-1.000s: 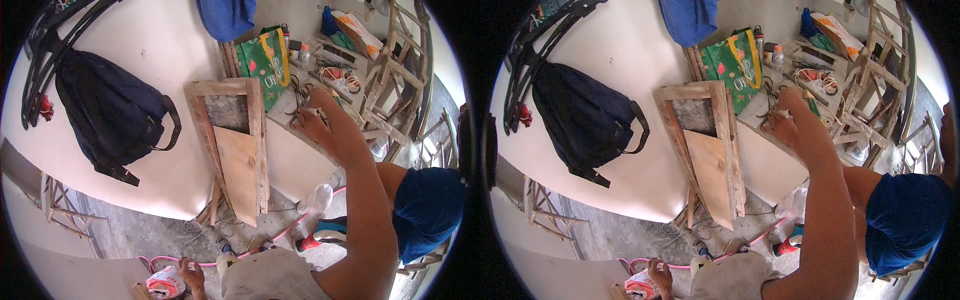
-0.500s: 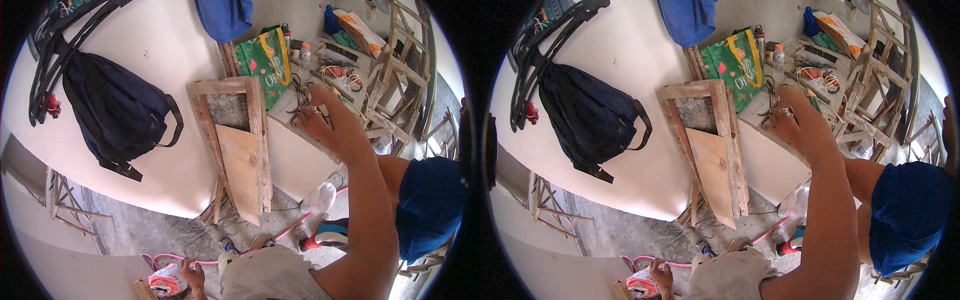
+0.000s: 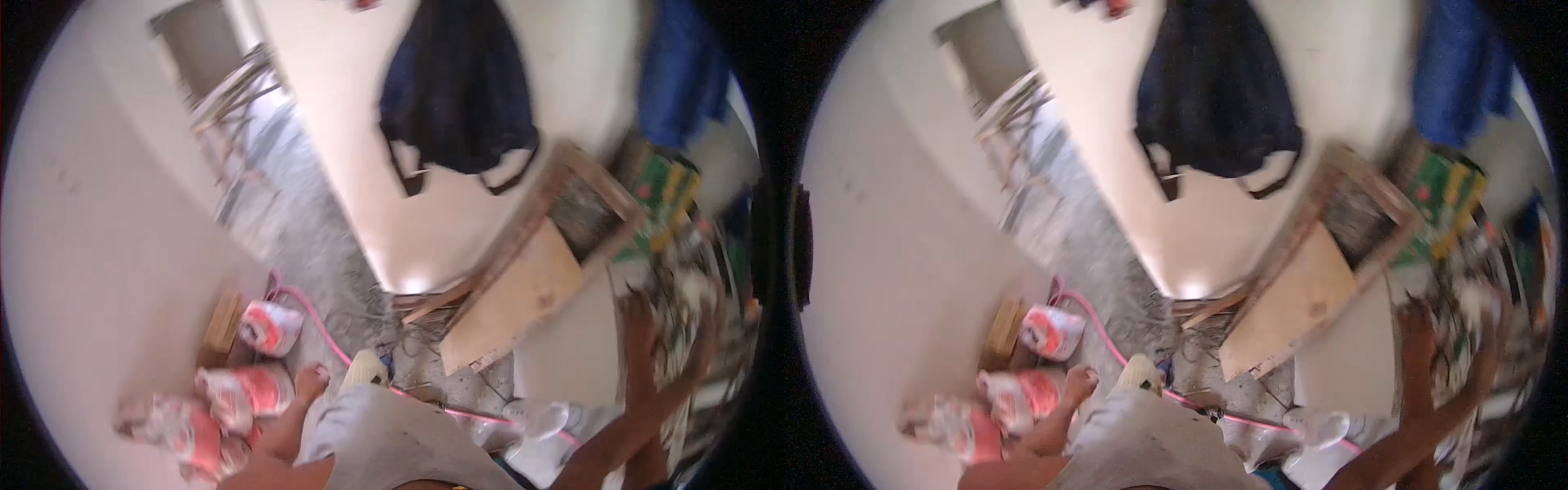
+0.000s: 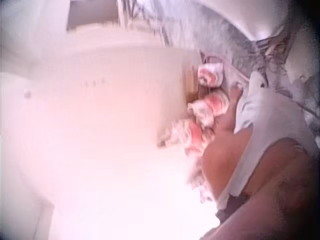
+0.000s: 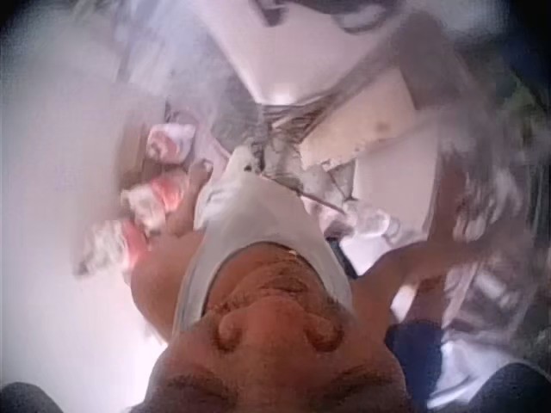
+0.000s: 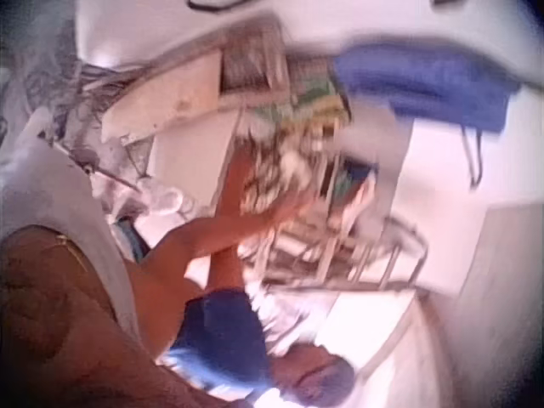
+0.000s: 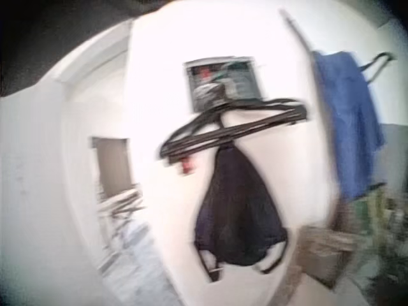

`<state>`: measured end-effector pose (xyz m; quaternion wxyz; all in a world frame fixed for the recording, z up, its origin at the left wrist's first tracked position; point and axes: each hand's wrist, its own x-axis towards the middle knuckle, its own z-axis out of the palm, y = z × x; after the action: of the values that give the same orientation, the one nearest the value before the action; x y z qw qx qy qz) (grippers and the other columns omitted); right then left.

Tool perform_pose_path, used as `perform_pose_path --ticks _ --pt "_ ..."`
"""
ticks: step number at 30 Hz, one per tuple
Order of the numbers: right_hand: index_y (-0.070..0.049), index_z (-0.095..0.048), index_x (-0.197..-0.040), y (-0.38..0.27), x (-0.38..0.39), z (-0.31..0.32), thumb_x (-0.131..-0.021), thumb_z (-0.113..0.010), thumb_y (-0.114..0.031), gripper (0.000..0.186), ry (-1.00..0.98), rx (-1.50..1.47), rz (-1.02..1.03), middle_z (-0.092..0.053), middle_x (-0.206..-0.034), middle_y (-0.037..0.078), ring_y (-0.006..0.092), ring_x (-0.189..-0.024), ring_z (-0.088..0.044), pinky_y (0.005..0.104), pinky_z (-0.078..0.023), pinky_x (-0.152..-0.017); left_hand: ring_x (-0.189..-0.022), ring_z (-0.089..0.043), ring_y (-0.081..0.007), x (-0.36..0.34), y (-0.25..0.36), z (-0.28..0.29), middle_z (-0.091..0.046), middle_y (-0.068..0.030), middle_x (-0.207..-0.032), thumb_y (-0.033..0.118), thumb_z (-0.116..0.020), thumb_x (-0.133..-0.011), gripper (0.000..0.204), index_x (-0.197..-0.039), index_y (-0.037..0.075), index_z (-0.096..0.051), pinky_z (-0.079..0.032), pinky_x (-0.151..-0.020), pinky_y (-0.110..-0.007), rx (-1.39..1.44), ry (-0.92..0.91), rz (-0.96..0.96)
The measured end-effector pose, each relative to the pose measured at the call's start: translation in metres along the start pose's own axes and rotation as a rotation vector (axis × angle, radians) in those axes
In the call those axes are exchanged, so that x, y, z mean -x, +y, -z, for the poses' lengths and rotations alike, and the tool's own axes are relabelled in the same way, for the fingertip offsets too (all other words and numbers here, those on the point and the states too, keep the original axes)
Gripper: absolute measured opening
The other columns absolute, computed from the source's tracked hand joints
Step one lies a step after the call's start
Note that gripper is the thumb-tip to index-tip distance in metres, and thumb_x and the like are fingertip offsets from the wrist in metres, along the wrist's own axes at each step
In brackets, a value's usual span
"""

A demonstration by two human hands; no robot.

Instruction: The person smooths and scrapes cement plaster along the corner of a wall using a trowel. Afterward, the person picks up a light bulb and moves a wooden bench.

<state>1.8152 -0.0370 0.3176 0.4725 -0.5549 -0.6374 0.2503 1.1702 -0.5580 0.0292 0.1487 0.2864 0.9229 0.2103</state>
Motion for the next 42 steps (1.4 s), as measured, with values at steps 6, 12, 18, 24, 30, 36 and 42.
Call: perform_pose_path --ticks 6,12,18,24,30,36,42 --pt "-0.006 -0.051 -0.111 0.049 0.217 -0.268 -0.085 -0.050 -0.038 0.042 -0.305 -1.147 -0.659 -0.058 -0.095 0.011 0.0244 -0.075 -0.062 0.0322 -0.056 -0.055 -0.084 -0.064 -0.0353 0.020 -0.131 -0.030 -0.066 -0.0171 -0.089 0.024 -0.054 -0.070 0.029 -0.090 0.011 -0.070 -0.051 -0.074 -0.043 -0.254 -0.287 0.195" --pt "-0.006 -0.058 -0.094 -0.013 0.360 -0.456 -0.085 -0.051 -0.039 0.035 -0.901 -1.143 -1.330 -0.060 -0.074 0.012 0.0186 -0.055 -0.058 0.0292 -0.047 -0.043 -0.078 -0.065 -0.0328 -0.039 -0.183 -0.027 -0.067 -0.0168 -0.088 0.020 -0.054 -0.071 0.027 -0.089 0.007 -0.070 -0.052 -0.070 -0.039 -0.530 -0.223 -0.160" --pt "-0.001 -0.054 -0.105 -0.123 0.341 -0.605 -0.077 -0.066 -0.024 0.038 -1.252 -1.004 -1.113 -0.059 -0.087 0.011 0.0229 -0.070 -0.058 0.0365 -0.049 -0.061 -0.071 -0.065 -0.0217 -0.204 -0.115 0.086 -0.067 -0.0143 -0.080 0.018 -0.064 -0.068 0.024 -0.087 0.003 -0.068 -0.049 -0.066 -0.033 0.485 0.249 0.180" --pt "-0.004 -0.047 -0.117 -0.256 0.327 -0.813 -0.074 -0.068 -0.022 0.051 -1.602 -0.740 -0.798 -0.052 -0.108 0.009 0.0219 -0.100 -0.051 0.0389 -0.045 -0.083 -0.063 -0.061 -0.0233 -0.407 -0.176 0.304 -0.063 -0.0130 -0.070 0.003 -0.056 -0.071 0.017 -0.085 0.001 -0.065 -0.049 -0.061 -0.031 0.271 0.692 -0.030" --pt "-0.004 -0.050 -0.115 -0.286 0.324 -0.964 -0.074 -0.070 -0.028 0.051 -1.434 -0.505 -1.057 -0.054 -0.104 0.009 0.0233 -0.092 -0.053 0.0385 -0.047 -0.077 -0.087 -0.056 -0.0273 -0.513 -0.231 0.454 -0.059 -0.0080 -0.092 0.004 -0.060 -0.064 0.019 -0.083 0.007 -0.057 -0.046 -0.075 -0.041 -0.238 0.710 -0.275" --pt "-0.008 -0.051 -0.116 -0.246 0.284 -1.021 -0.071 -0.067 -0.030 0.052 -1.146 -0.187 -1.120 -0.055 -0.100 0.013 0.0264 -0.077 -0.054 0.0388 -0.049 -0.065 -0.109 -0.048 -0.0319 -0.585 -0.349 0.490 -0.052 -0.0147 -0.110 0.016 -0.059 -0.068 0.032 -0.099 0.007 -0.054 -0.036 -0.097 -0.049 -0.612 0.541 -0.393" --pt "-0.005 -0.053 -0.114 -0.217 0.237 -1.060 -0.074 -0.061 -0.028 0.047 -0.892 0.000 -1.134 -0.055 -0.094 0.016 0.0303 -0.070 -0.053 0.0434 -0.049 -0.058 -0.111 -0.047 -0.0323 -0.581 -0.366 0.482 -0.053 -0.0164 -0.112 0.025 -0.054 -0.072 0.035 -0.100 0.005 -0.054 -0.038 -0.098 -0.050 -0.808 0.436 -0.310"
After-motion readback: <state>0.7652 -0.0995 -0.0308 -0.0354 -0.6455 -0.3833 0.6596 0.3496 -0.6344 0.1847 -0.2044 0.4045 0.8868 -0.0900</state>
